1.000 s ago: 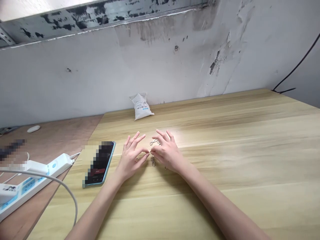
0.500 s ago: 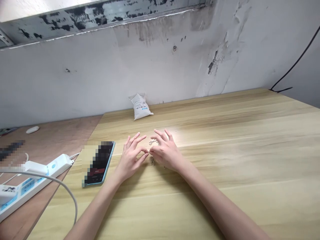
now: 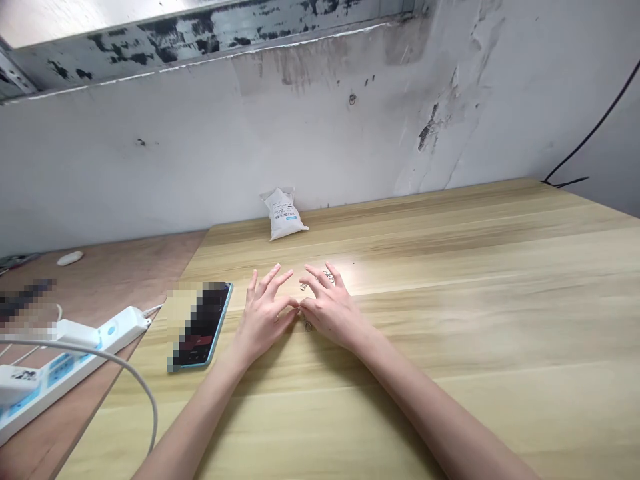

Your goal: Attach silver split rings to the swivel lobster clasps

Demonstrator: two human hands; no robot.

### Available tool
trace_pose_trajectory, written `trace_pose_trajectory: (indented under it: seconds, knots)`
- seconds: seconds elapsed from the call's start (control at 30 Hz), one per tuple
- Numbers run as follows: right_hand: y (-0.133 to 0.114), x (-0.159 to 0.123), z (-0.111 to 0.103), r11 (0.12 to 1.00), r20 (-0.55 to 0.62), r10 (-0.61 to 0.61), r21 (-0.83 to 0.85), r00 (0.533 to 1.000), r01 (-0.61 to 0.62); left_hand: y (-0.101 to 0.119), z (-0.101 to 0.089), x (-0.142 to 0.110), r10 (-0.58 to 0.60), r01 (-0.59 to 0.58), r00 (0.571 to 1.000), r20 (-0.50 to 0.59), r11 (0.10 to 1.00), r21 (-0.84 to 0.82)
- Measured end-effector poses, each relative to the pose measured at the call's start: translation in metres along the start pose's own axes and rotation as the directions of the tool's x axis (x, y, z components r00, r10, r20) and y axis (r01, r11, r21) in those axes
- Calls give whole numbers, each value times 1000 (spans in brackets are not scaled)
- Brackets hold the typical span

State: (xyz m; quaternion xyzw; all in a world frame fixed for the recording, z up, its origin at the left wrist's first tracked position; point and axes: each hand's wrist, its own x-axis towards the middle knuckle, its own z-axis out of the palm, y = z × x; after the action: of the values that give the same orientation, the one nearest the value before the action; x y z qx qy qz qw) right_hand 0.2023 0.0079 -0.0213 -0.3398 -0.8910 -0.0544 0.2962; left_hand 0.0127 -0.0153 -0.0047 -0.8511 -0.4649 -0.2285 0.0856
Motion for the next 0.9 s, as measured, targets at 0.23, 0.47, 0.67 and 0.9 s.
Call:
trace_pose_trajectory:
  seconds: [0.23, 0.47, 0.67, 0.9]
  knots:
    - [3, -2, 2, 1000, 12, -12, -1, 1000, 12, -1, 2, -1, 10, -10, 1000, 7, 999, -39]
    - [18, -4, -3, 994, 42, 39, 105, 998, -43, -4, 1, -1, 39, -38, 999, 7, 990, -136]
    - [17, -2, -5, 994, -6, 68, 88, 998, -68, -4, 0, -2, -25, 25, 1000, 0, 988, -155]
    - [5, -2, -2, 998, -18, 9, 58, 1000, -8, -2, 0, 1, 30, -37, 997, -76, 995, -89]
